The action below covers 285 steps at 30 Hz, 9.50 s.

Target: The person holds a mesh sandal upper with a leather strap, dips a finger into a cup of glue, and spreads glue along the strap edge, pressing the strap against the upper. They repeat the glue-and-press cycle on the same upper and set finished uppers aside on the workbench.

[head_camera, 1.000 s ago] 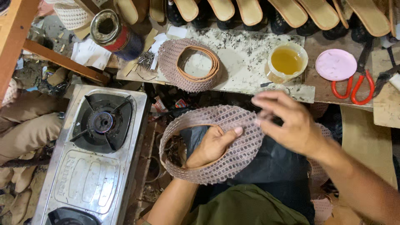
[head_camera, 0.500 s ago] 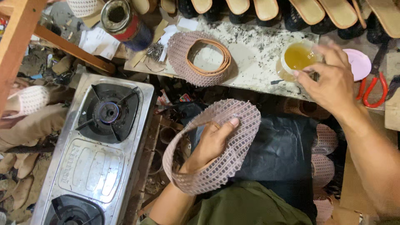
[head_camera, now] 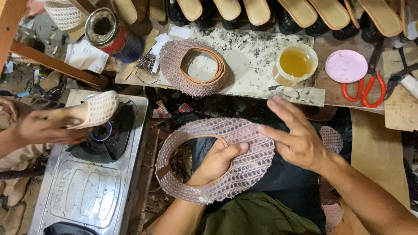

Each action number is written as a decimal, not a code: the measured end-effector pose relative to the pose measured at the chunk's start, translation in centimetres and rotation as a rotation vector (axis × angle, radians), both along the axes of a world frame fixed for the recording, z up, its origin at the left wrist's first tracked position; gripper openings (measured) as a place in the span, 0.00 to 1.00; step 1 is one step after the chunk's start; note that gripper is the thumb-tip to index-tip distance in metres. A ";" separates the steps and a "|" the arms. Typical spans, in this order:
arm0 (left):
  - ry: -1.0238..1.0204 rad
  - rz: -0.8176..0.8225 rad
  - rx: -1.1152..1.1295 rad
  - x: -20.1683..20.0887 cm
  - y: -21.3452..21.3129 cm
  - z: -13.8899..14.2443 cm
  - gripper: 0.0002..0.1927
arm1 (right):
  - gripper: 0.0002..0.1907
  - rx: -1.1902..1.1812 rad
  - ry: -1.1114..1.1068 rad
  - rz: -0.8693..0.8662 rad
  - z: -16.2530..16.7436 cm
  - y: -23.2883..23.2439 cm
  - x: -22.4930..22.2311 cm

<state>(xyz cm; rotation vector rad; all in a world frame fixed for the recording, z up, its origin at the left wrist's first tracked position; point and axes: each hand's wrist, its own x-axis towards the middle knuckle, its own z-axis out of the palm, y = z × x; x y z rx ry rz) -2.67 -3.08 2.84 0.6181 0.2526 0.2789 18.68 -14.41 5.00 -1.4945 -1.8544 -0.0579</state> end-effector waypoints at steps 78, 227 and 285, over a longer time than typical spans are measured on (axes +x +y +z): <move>0.042 0.187 -0.105 0.6 0.2 1.2 0.24 | 0.26 0.080 -0.055 -0.099 0.7 1.5 -0.2; 0.375 0.122 0.331 -0.6 2.6 -2.6 0.12 | 0.12 -0.096 -0.033 -0.437 -2.3 3.7 10.4; 0.418 0.179 0.342 -0.5 2.8 -5.4 0.15 | 0.21 -0.032 -0.134 -0.460 -2.1 4.2 10.5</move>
